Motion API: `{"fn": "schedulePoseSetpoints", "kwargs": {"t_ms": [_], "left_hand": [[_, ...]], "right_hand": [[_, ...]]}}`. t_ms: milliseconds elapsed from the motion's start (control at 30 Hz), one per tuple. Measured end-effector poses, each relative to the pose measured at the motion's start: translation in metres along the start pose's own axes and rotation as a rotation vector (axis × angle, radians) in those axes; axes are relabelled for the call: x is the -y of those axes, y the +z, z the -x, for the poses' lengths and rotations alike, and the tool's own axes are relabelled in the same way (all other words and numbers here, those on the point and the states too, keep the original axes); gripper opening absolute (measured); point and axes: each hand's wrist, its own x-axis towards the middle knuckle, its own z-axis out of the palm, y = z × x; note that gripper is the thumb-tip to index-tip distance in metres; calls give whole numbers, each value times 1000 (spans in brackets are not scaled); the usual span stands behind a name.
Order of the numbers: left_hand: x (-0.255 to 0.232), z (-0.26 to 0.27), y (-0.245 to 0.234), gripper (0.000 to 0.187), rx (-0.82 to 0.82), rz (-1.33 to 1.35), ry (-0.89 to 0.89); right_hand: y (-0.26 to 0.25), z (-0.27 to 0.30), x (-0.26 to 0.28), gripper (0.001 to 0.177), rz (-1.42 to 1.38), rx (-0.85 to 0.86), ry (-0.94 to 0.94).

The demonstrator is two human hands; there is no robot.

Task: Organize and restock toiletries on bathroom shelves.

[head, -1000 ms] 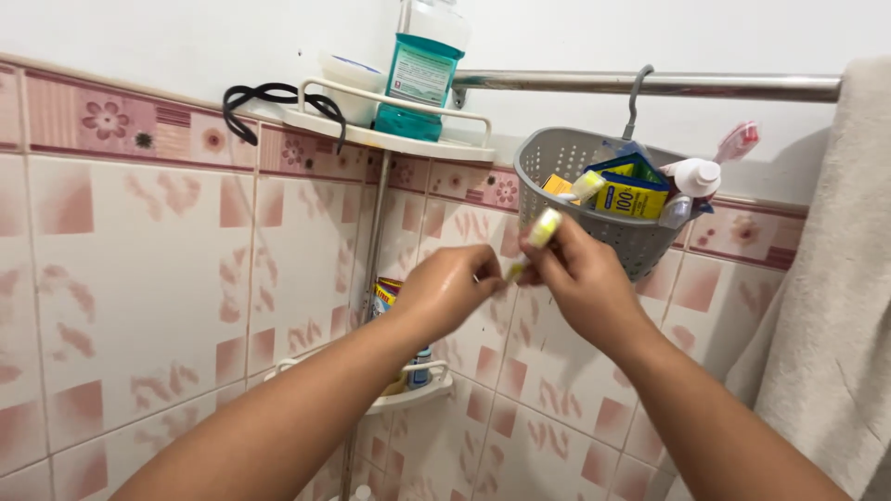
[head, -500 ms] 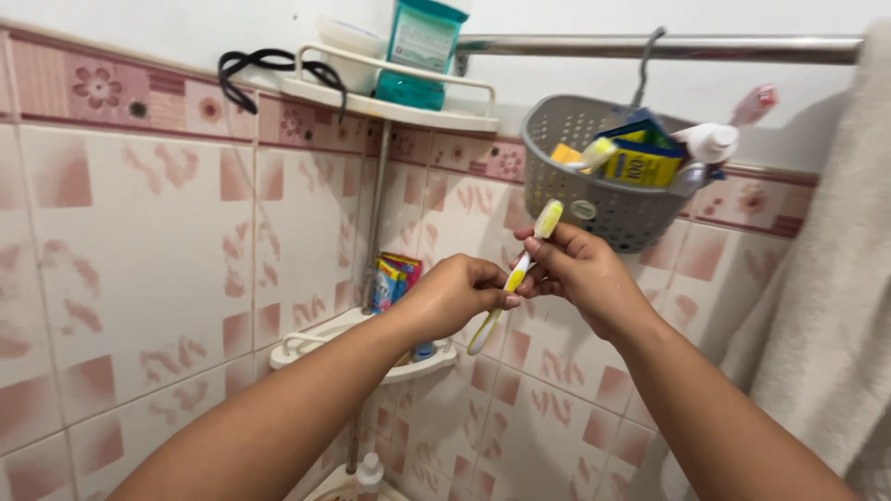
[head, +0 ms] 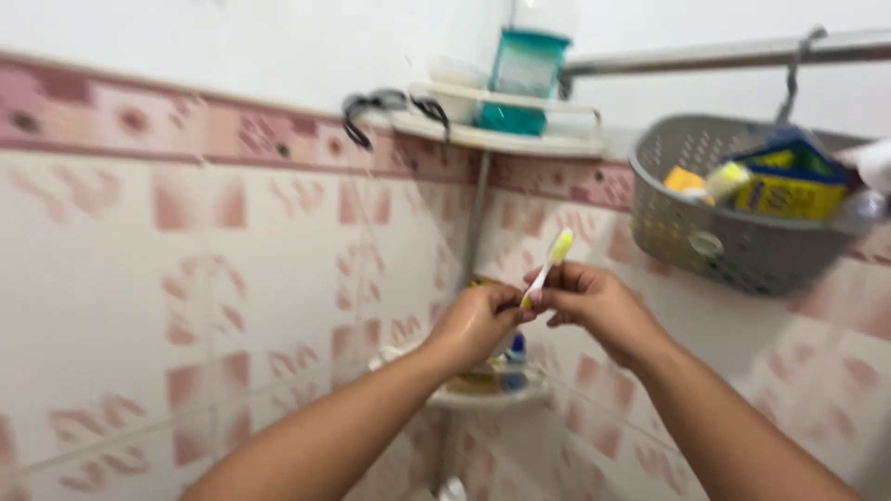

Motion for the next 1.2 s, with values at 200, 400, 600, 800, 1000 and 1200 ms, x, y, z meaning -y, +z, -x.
{"fn": "schedulePoseSetpoints", "kwargs": {"t_ms": [200, 400, 600, 800, 1000, 1200], "left_hand": [[-11, -9, -48, 24, -191, -264, 21], [-6, -12, -79, 17, -265, -681, 169], [-13, -24, -68, 26, -367, -710, 216], [-14, -55, -37, 37, -336, -664, 150], [-24, -96, -17, 46, -301, -767, 294], [-23, -127, -3, 63, -334, -666, 219]], "right_hand": [[21, -38, 15, 33, 22, 45, -133], [22, -52, 24, 36, -262, 51, -231], [9, -17, 31, 32, 300, -249, -396], [-8, -2, 40, 30, 337, -786, -970], [-13, -52, 38, 27, 627, -895, -1072], [-18, -106, 51, 26, 646, -827, -993]]}}
